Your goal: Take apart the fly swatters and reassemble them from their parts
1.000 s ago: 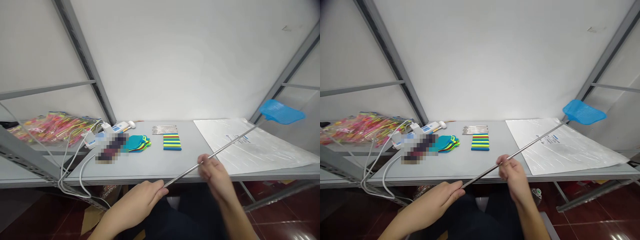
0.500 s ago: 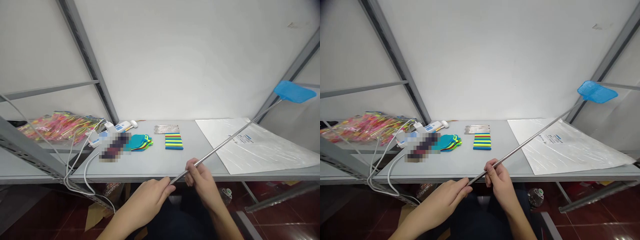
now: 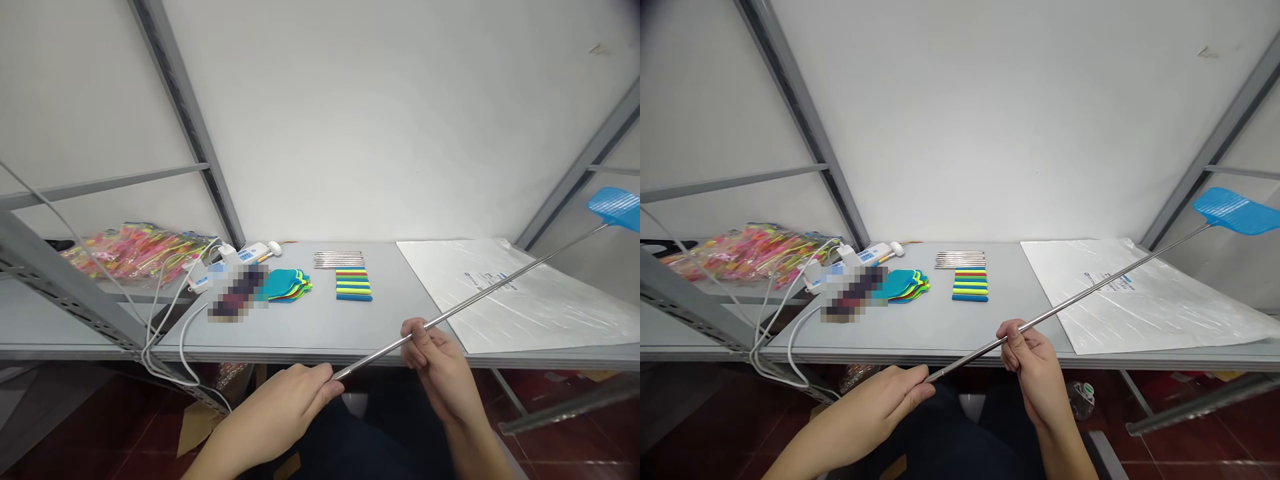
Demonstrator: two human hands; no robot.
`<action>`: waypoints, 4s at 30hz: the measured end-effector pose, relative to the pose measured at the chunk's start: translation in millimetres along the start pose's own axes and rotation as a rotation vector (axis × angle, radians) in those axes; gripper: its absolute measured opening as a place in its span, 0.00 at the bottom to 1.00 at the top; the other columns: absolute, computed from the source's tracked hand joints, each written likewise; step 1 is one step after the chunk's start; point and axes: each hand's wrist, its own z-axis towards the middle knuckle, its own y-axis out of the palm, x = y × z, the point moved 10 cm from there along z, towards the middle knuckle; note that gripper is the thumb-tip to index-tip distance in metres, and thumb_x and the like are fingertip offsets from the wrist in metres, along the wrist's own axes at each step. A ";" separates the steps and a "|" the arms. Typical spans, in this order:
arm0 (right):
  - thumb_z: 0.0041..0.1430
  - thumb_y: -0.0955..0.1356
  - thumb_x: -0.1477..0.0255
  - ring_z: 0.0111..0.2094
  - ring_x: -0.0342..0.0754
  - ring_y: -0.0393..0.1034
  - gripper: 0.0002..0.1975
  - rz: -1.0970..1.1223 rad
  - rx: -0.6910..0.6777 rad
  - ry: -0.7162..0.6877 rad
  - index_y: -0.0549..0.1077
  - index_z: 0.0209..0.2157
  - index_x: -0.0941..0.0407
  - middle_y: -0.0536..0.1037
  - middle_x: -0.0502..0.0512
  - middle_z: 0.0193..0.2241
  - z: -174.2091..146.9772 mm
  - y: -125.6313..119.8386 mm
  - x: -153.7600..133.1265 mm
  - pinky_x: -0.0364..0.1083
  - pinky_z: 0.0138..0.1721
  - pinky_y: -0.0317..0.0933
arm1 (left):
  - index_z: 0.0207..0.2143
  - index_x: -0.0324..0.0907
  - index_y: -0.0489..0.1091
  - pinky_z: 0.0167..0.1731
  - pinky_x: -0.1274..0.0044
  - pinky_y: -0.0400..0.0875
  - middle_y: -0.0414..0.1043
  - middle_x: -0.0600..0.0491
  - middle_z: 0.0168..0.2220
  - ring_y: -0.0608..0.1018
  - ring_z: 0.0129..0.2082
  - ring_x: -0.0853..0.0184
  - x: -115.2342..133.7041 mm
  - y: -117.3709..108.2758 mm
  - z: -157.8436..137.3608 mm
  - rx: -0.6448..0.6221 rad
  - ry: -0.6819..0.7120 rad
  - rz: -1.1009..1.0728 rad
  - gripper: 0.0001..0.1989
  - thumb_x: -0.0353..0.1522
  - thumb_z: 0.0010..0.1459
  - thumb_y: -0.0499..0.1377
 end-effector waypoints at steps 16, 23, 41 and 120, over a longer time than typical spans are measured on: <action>0.59 0.66 0.54 0.21 0.40 0.54 0.19 0.312 0.260 -0.133 0.70 0.28 0.56 0.59 0.45 0.20 42.8 -43.8 -18.1 0.41 0.22 0.53 | 0.33 0.44 0.74 0.25 0.81 0.61 0.67 0.56 0.25 0.66 0.24 0.70 -94.1 -49.0 -35.0 0.211 -0.156 -0.510 0.17 0.45 0.62 0.53; 0.60 0.64 0.67 0.26 0.41 0.64 0.08 0.641 0.290 -0.216 0.66 0.30 0.56 0.63 0.46 0.25 73.6 -99.7 -49.1 0.43 0.29 0.63 | 0.26 0.40 0.73 0.15 0.82 0.56 0.57 0.57 0.16 0.59 0.16 0.73 -144.9 -140.3 -31.7 0.432 -0.070 -0.866 0.10 0.38 0.50 0.65; 0.62 0.62 0.79 0.15 0.37 0.40 0.11 0.745 0.296 -0.371 0.62 0.25 0.57 0.44 0.41 0.17 70.4 -79.7 -50.7 0.35 0.14 0.48 | 0.19 0.40 0.44 0.17 0.79 0.50 0.41 0.59 0.20 0.50 0.18 0.72 -111.3 -100.4 -42.0 1.683 0.150 -1.413 0.17 0.35 0.59 0.45; 0.67 0.57 0.58 0.39 0.48 0.69 0.17 -0.035 0.018 -0.235 0.64 0.50 0.53 0.76 0.52 0.36 58.6 61.8 3.9 0.50 0.44 0.60 | 0.32 0.42 0.70 0.29 0.78 0.63 0.69 0.53 0.28 0.69 0.28 0.67 14.5 -5.8 99.7 0.578 0.069 -1.001 0.16 0.41 0.66 0.50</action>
